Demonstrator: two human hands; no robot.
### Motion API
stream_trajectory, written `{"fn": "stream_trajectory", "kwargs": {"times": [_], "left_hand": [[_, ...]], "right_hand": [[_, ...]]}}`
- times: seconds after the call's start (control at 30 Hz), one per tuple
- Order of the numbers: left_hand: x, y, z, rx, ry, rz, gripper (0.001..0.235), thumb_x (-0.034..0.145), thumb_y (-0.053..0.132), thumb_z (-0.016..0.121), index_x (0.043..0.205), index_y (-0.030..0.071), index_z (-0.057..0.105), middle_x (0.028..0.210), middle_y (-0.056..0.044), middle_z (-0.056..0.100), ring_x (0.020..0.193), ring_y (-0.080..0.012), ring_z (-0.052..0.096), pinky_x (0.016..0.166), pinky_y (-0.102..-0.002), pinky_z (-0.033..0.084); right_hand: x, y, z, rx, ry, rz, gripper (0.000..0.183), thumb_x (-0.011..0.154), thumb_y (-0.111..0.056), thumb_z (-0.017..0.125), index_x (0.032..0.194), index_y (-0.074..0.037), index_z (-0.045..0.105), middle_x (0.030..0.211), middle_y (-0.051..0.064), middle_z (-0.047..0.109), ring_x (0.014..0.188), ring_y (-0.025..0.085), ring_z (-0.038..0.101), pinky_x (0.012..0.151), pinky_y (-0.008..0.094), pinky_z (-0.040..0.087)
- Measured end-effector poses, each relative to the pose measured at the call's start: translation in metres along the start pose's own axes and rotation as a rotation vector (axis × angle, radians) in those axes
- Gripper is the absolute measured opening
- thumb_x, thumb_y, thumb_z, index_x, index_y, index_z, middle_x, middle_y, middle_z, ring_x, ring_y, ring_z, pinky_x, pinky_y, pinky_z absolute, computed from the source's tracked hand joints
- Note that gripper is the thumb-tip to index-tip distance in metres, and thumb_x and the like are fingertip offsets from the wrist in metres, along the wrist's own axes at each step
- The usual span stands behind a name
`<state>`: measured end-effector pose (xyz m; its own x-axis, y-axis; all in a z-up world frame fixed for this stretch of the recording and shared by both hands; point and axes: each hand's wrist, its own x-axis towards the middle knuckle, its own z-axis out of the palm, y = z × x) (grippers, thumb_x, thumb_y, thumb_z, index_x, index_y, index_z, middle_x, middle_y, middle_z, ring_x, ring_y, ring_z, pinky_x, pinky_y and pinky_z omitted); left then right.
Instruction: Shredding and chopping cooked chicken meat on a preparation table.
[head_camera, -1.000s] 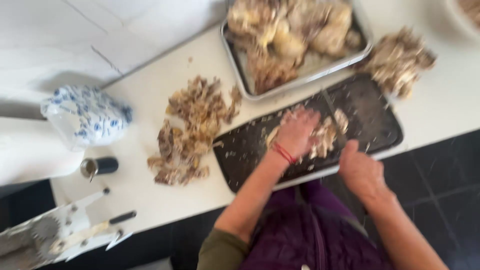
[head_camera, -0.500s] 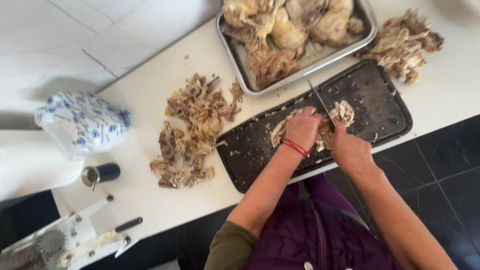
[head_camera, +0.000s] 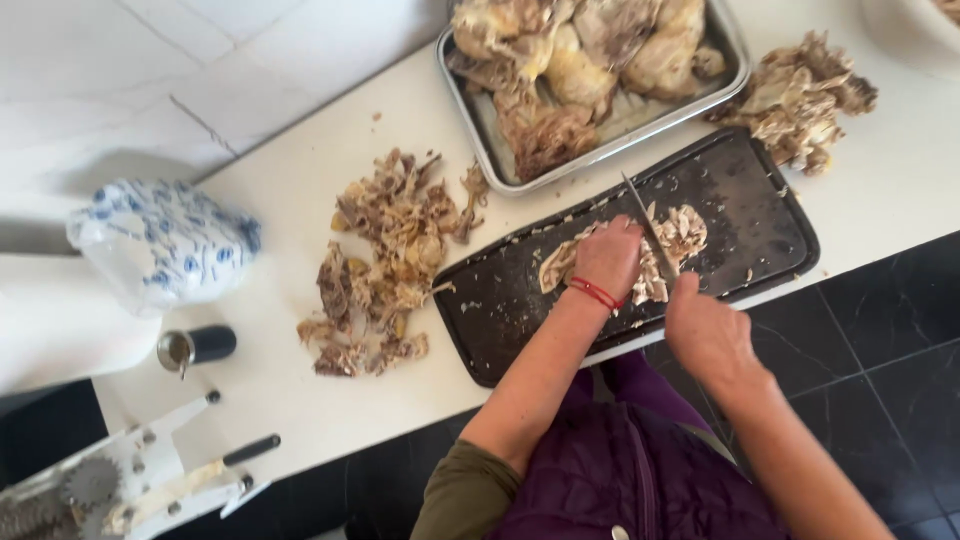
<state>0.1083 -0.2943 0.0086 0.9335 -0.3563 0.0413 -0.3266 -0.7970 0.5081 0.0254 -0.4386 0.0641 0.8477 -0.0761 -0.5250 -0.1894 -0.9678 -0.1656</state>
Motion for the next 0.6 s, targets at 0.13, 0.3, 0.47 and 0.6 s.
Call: {"fn": "stream_trajectory", "kwargs": {"times": [0.13, 0.3, 0.47, 0.6], "left_hand": [[-0.004, 0.0, 0.0, -0.011, -0.005, 0.008, 0.019, 0.082, 0.01, 0.065, 0.099, 0.008, 0.072, 0.105, -0.011, 0.069, 0.094, -0.0325, 0.071, 0.082, -0.044, 0.058], [0.001, -0.027, -0.002, -0.013, 0.005, 0.097, 0.049, 0.07, 0.03, 0.078, 0.112, 0.006, 0.07, 0.114, -0.013, 0.067, 0.112, -0.0378, 0.064, 0.093, -0.055, 0.053], [-0.013, -0.025, -0.026, -0.005, -0.186, 0.032, 0.058, 0.076, 0.035, 0.081, 0.125, 0.008, 0.065, 0.129, -0.014, 0.061, 0.121, -0.0369, 0.058, 0.1, -0.052, 0.051], [-0.024, -0.031, 0.0, 0.001, -0.218, 0.009, 0.042, 0.089, 0.023, 0.078, 0.129, 0.012, 0.067, 0.135, -0.009, 0.064, 0.125, -0.0337, 0.059, 0.103, -0.042, 0.054]], "right_hand": [[0.016, -0.011, 0.023, 0.062, 0.023, 0.034, 0.031, 0.101, -0.016, 0.037, 0.122, 0.004, 0.046, 0.095, 0.032, 0.072, 0.092, 0.051, 0.07, 0.08, 0.061, 0.054], [0.004, -0.001, -0.018, 0.026, 0.011, -0.02, 0.028, 0.106, -0.018, 0.036, 0.116, 0.004, 0.05, 0.095, 0.033, 0.072, 0.093, 0.051, 0.071, 0.085, 0.06, 0.054], [-0.002, -0.007, 0.001, 0.006, -0.001, -0.043, 0.027, 0.103, -0.017, 0.037, 0.117, 0.003, 0.047, 0.092, 0.03, 0.073, 0.09, 0.05, 0.071, 0.081, 0.061, 0.053], [0.023, -0.011, 0.034, -0.011, 0.046, -0.045, 0.039, 0.099, -0.012, 0.038, 0.134, 0.006, 0.04, 0.093, 0.028, 0.074, 0.086, 0.048, 0.073, 0.077, 0.061, 0.054]]}}
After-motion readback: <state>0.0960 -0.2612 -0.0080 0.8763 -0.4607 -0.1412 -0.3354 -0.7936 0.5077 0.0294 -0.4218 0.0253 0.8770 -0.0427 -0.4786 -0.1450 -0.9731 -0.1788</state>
